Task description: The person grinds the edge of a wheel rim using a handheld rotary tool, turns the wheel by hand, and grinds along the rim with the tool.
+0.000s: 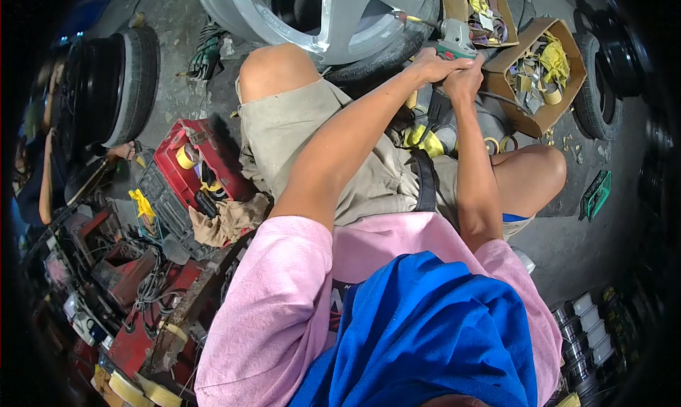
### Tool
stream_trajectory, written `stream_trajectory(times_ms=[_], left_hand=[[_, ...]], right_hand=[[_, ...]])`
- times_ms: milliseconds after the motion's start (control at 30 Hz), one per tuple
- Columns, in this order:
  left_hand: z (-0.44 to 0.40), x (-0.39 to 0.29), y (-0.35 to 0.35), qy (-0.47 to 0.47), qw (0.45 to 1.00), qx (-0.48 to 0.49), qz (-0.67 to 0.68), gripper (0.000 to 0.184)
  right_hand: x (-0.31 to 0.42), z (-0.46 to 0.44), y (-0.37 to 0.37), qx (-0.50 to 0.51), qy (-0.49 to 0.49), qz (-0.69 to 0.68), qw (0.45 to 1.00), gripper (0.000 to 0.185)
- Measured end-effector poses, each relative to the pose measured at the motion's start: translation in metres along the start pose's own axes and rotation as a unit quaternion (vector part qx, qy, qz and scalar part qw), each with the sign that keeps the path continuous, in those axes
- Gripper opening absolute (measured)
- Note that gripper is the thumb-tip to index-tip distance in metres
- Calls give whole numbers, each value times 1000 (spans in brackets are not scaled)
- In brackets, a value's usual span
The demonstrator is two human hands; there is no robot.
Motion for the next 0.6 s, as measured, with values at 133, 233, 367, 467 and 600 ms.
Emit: stream_trajectory(times_ms=[133,233,367,467,600], left_hand=[[-2,-5,3,-19,1000,-5,-19,97],[8,-16,1,-15,1000,-8,-4,89],[14,-19,1,35,998,-5,42,81],[-2,-5,-2,49,998,-10,27,81],[7,-11,1,37,999,15,31,86]], right_hand=[[-13,-10,4,29,30,37,998,64],[-7,-13,2,23,14,33,999,63],[22,-7,-10,22,-31,-2,999,50],[17,-10,-8,18,-57,-8,998,49],[5,-5,-3,21,-16,21,999,66]])
Point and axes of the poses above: each hand's wrist, its own z-axis away from the middle knuckle, its own y-axis out of the palm, x = y × z, the point moved 2 cm from there along -z, towards the middle knuckle, and after that the axes turned 6 degrees about x, right-handed, at the moved point
